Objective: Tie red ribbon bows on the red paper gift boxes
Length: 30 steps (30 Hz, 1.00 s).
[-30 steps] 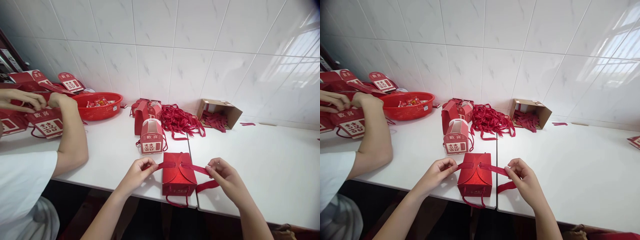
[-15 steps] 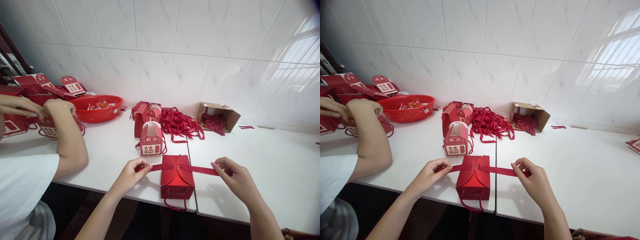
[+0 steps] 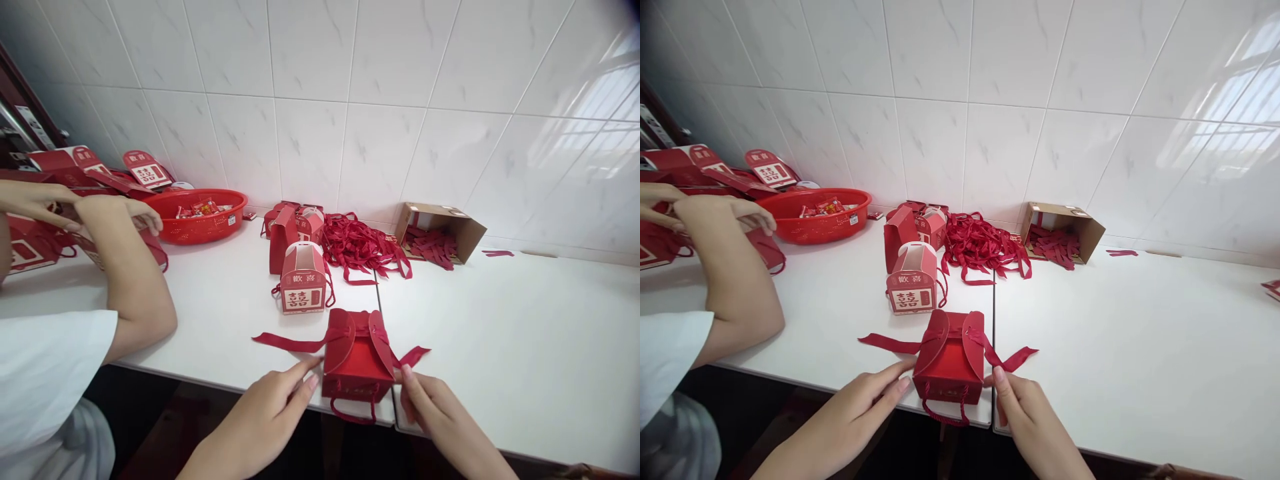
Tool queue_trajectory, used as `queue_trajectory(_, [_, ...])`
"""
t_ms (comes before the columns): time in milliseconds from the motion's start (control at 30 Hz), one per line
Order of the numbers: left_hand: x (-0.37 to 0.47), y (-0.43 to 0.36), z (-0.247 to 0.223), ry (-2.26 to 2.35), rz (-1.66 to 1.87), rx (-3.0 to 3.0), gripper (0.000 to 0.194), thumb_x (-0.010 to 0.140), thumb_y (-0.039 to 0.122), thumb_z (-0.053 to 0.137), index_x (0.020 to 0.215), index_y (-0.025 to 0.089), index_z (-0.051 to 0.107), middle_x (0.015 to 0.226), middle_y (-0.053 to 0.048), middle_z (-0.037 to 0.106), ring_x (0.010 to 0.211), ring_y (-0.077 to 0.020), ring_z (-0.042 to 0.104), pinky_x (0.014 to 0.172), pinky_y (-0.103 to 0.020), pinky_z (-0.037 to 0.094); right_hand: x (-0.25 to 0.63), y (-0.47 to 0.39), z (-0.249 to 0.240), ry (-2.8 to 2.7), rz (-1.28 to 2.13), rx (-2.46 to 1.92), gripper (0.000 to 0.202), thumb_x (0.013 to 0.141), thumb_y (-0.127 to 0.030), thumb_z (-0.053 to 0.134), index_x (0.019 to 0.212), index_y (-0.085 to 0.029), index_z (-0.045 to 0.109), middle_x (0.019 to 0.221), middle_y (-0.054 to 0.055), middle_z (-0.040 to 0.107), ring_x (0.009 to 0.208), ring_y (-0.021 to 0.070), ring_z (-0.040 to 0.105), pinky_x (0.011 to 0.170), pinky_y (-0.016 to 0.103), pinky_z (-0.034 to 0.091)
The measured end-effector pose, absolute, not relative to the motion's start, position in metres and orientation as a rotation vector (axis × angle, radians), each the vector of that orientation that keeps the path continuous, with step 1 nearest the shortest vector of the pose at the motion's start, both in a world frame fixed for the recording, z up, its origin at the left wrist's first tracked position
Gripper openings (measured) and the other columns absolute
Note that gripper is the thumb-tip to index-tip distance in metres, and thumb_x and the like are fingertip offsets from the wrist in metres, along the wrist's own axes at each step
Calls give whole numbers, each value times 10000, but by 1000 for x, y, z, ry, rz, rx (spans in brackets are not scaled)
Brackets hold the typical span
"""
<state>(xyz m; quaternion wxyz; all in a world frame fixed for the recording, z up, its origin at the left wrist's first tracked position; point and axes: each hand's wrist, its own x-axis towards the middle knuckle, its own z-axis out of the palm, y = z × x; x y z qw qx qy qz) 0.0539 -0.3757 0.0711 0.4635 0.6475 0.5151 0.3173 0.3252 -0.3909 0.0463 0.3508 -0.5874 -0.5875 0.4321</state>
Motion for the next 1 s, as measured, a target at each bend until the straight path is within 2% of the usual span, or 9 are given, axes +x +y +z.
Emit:
queue_trajectory(100, [58,-372,60,1230,831,1329,436,806,449,598,1221,316,596,895,-45,658,762,-204,596,626,-261,448,314,-390,37,-1254,1234,-1455,472,863,-593,439,699,-183,605,601,11,558,516,124,475,508,250,412])
queue_trajectory(167, [64,-367,57,1138,956,1116,507,842,474,556,1319,318,486,928,-41,631,663,-147,555,561,-239,439,310,-388,32,-940,1309,-1327,391,840,-572,509,934,-212,629,768,31,647,533,129,530,446,241,412])
queue_trajectory(233, [73,-363,60,1003,1129,885,457,866,444,546,1295,302,476,1003,-44,619,621,-104,528,484,-203,413,308,-386,28,-631,1359,-1115,397,779,-461,655,1122,-277,575,1065,40,656,667,143,618,457,232,465])
queue_trajectory(300, [82,-359,65,872,1255,649,308,873,346,573,1164,249,553,1108,-58,608,651,-81,552,431,-159,388,306,-382,25,-411,1411,-914,405,726,-311,733,1107,-289,595,1172,20,621,796,129,644,560,215,536])
queue_trajectory(400, [89,-352,73,760,1338,305,104,882,182,558,970,173,614,1065,-50,633,655,-57,586,379,-103,372,305,-375,21,-222,1512,-726,226,753,-216,699,975,-237,665,937,11,660,746,81,628,633,167,557])
queue_trajectory(567, [83,-339,82,682,1465,61,136,892,77,486,856,120,609,793,-28,637,615,-68,614,333,-79,368,311,-364,28,-143,1364,-633,199,710,-137,718,882,-228,678,753,-26,598,646,43,577,564,107,526])
queue_trajectory(667, [77,-332,93,696,1533,123,162,868,34,476,843,108,617,713,-17,620,588,-74,614,324,-86,364,318,-361,43,-266,1171,-699,224,696,-192,754,900,-235,670,723,-42,565,636,47,563,566,129,518])
queue_trajectory(833, [72,-325,119,676,1661,520,95,796,90,590,850,122,662,771,-5,644,580,-68,603,340,-109,358,330,-355,84,-519,691,-833,183,687,-262,773,797,-207,637,747,-30,592,608,80,561,572,225,494])
queue_trajectory(1000, [79,-317,151,719,1735,1065,86,712,192,704,786,163,672,706,6,629,567,-85,564,396,-146,351,328,-348,137,-864,514,-964,216,732,-363,730,810,-183,639,549,-19,559,489,103,495,448,233,368])
